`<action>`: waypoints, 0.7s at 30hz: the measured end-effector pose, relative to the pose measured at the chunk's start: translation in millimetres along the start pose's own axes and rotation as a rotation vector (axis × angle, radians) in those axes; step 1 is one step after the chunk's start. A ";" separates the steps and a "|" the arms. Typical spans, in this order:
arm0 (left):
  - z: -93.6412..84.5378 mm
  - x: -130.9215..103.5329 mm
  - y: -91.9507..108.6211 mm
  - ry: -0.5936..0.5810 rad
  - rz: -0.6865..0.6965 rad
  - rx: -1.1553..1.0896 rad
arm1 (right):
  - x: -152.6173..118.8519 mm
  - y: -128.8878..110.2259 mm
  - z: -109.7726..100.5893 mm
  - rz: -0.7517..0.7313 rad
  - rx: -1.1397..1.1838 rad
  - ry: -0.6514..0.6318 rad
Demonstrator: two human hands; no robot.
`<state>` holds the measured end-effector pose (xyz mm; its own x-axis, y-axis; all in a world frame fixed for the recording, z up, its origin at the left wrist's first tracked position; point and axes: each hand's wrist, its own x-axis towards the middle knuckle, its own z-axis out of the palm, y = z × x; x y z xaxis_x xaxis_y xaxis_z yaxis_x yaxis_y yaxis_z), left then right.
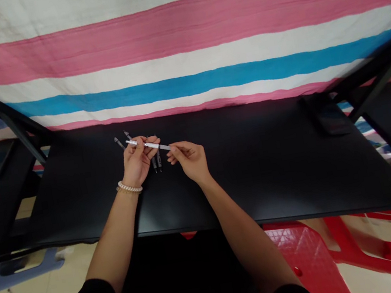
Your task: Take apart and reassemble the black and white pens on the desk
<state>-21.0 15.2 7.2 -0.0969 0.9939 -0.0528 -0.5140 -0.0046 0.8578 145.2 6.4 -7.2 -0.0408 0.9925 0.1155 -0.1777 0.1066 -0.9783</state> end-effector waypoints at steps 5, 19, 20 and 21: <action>1.5 -0.2 0.9 0.013 -0.018 0.006 | 1.5 2.1 -1.9 -0.038 0.033 0.000; -0.3 0.6 0.5 -0.006 -0.012 -0.008 | -0.6 1.8 0.8 -0.124 -0.023 0.011; -0.2 0.6 0.6 -0.005 -0.013 -0.012 | -0.4 1.6 0.5 -0.136 -0.020 0.015; 0.0 0.6 0.7 -0.003 -0.016 -0.014 | -0.1 1.5 0.3 -0.118 -0.011 0.013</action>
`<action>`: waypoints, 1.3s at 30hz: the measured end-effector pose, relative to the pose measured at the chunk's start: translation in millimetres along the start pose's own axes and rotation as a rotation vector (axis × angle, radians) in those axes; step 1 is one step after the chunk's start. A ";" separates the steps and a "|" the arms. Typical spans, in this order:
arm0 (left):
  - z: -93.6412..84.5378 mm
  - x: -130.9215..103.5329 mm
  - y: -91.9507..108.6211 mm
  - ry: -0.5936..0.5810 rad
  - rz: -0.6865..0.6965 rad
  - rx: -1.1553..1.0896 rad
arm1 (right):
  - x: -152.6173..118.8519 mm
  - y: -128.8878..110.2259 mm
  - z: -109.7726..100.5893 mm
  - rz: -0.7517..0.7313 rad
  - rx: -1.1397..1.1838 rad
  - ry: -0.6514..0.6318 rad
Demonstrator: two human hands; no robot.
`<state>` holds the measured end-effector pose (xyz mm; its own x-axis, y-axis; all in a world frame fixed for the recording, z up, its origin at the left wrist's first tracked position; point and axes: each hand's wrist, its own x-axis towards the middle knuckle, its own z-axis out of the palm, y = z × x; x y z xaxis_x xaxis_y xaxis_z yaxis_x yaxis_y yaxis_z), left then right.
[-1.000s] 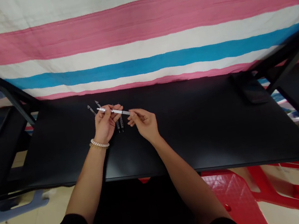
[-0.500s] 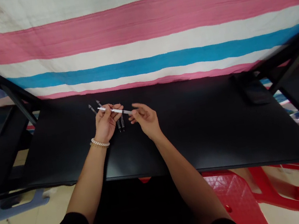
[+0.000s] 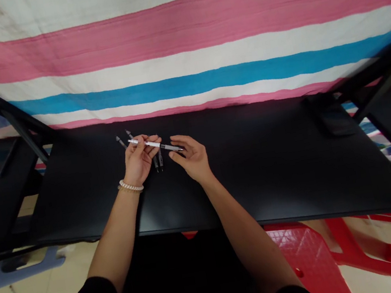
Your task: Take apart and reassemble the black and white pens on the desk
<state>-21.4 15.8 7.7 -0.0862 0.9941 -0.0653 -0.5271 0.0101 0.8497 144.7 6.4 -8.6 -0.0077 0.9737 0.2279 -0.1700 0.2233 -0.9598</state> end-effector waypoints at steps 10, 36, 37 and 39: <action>-6.9 5.0 -0.5 0.041 0.025 0.002 | 3.1 -1.5 -2.3 0.134 0.064 0.061; 6.7 -3.6 -5.0 -0.020 -0.079 0.000 | -1.0 -1.3 0.0 0.113 0.059 0.010; 6.2 -3.4 -4.9 -0.020 -0.077 -0.006 | -1.3 -1.5 0.3 0.105 0.045 0.012; 5.5 -3.2 -4.8 -0.025 -0.075 -0.015 | -2.0 -2.8 1.2 0.110 0.019 0.025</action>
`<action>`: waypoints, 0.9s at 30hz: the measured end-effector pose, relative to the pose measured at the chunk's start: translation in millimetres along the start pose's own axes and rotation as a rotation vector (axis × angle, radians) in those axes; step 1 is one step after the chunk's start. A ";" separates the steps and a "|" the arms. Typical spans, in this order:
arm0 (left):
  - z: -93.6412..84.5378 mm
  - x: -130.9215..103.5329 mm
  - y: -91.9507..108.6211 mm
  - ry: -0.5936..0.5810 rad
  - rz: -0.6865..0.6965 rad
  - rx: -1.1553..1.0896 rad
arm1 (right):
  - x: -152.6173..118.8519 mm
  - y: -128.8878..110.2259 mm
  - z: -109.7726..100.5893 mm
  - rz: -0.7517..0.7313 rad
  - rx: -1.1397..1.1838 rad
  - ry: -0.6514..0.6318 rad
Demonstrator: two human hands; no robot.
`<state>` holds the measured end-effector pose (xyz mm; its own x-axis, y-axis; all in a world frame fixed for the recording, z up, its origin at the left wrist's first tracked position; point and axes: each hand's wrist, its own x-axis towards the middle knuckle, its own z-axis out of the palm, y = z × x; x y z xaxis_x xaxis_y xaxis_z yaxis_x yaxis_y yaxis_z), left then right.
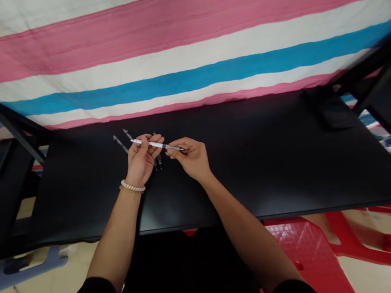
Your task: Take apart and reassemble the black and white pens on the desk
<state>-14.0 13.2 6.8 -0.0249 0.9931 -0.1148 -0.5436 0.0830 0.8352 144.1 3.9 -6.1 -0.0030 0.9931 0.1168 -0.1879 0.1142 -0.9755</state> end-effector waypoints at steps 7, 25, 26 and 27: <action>0.6 -0.4 -2.6 -0.053 0.015 -0.040 | -1.2 -2.9 1.3 0.132 -0.052 -0.051; 0.4 1.1 5.2 0.068 0.023 -0.102 | -0.6 -5.8 -3.6 0.064 -0.066 -0.022; 0.1 1.1 4.9 0.064 0.024 -0.100 | -0.6 -5.8 -3.4 0.081 -0.066 -0.031; -0.3 1.1 4.6 0.058 0.024 -0.098 | -0.7 -5.9 -3.4 0.112 -0.075 -0.051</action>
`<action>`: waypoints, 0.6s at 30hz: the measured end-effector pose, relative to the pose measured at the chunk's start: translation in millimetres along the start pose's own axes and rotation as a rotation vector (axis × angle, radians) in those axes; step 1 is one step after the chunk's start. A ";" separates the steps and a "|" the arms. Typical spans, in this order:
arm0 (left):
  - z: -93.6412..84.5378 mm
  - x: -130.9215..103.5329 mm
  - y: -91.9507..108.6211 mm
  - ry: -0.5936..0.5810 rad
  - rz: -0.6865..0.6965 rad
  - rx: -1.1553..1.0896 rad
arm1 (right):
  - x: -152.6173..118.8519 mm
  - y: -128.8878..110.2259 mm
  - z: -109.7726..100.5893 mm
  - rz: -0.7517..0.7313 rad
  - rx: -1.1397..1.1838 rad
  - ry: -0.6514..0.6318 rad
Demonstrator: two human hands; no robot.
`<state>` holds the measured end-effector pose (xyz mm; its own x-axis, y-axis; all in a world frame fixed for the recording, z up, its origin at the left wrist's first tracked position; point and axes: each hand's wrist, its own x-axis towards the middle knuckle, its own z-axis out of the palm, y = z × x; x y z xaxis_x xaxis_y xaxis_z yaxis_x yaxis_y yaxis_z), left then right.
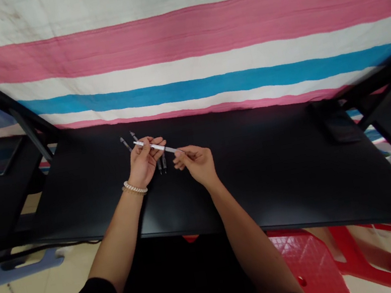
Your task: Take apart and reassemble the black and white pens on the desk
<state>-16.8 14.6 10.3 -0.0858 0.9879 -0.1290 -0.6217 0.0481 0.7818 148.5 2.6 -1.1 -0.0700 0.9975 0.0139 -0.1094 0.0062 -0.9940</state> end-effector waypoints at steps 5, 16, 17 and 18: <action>-1.4 -0.1 -1.4 -0.021 0.004 0.001 | -0.8 -1.9 0.0 0.015 -0.011 0.000; -2.2 0.9 -1.7 -0.007 0.010 0.032 | -0.8 2.1 2.0 0.073 0.007 -0.080; -2.4 0.8 -1.6 -0.010 0.013 0.031 | -0.9 2.4 2.2 0.056 0.012 -0.071; -2.4 0.6 -1.4 -0.012 0.016 0.031 | -1.0 2.4 2.2 0.038 0.009 -0.062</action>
<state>-17.8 14.7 7.6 -0.0856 0.9903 -0.1094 -0.5959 0.0371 0.8022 146.1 1.4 -3.3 -0.1353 0.9907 -0.0174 -0.1140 -0.0330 -0.9929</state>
